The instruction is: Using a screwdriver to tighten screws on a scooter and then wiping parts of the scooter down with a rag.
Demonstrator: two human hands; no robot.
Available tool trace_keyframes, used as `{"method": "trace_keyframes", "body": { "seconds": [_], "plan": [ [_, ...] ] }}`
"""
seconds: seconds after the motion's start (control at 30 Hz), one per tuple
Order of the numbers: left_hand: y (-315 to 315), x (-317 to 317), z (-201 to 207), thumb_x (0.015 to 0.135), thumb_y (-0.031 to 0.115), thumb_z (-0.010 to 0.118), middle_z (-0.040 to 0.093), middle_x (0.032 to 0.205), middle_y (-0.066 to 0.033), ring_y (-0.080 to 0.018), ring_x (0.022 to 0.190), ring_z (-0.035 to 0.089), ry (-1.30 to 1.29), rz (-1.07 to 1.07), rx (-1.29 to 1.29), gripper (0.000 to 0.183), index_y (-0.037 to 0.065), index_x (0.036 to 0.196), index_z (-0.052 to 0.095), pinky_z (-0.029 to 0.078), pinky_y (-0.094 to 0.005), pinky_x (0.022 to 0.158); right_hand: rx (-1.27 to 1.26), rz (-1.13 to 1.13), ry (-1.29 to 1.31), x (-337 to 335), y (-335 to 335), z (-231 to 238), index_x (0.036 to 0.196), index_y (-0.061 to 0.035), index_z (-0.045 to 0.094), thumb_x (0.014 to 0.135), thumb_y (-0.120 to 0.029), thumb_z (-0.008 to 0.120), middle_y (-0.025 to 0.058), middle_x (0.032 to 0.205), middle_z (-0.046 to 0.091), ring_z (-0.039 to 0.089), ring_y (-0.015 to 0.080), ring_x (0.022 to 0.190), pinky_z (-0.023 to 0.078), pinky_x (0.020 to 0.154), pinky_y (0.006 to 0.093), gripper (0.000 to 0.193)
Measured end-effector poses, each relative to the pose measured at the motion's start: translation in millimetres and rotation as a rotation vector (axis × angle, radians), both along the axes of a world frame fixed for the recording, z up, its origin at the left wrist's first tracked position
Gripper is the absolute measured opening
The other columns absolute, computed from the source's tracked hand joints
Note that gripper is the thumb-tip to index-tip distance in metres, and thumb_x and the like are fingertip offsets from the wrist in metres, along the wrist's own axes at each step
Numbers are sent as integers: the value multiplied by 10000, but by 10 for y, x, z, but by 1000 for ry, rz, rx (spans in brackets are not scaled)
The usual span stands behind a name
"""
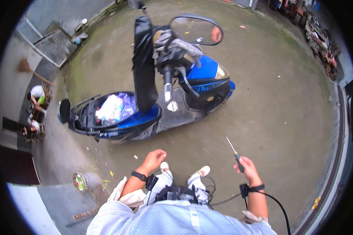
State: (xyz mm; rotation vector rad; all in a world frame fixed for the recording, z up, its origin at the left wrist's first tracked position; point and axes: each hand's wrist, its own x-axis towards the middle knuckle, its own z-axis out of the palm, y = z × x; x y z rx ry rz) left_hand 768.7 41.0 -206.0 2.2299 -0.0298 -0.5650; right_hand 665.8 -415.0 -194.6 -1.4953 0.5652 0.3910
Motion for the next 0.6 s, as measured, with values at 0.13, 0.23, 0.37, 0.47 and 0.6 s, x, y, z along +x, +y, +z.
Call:
{"method": "trace_keyframes", "body": {
  "seconds": [0.13,0.23,0.37,0.47,0.6],
  "plan": [
    [318,-393,585,895,158,600,688,891,-66,-122,830,633,-23,85,-199,184,7,987,648,497,-278,751,180,246,-11,446,646,654,1058,-60,569,962,-296,463,73,775,661,544,103,532,416,481,224,276],
    [849,-710,689,904,155,592,689,921,-68,-128,862,638,-31,180,-263,194,-3,1003,646,496,-274,778,244,415,-57,752,1495,937,1067,-56,567,962,-294,465,71,788,663,544,97,535,413,483,223,279],
    [1481,-1088,999,909,184,589,694,954,-93,-148,895,646,-122,239,-337,227,-2,1013,667,500,-279,811,142,662,-191,898,2765,1283,1110,-45,567,926,-226,559,35,799,655,528,65,569,410,521,198,258],
    [1922,-1547,1215,918,259,569,693,963,-99,-178,897,648,-184,288,-367,278,29,1027,681,495,-287,797,120,887,-236,787,3828,1464,1119,-34,565,903,-193,598,29,821,645,527,62,593,427,545,204,270],
    [2473,-2096,1392,941,253,539,630,1128,-109,-186,1026,598,-249,432,-559,361,19,1216,555,471,-305,867,129,1242,-281,506,5274,1619,1136,-23,559,875,-165,639,7,844,624,564,71,739,462,594,207,308]
  ]
}}
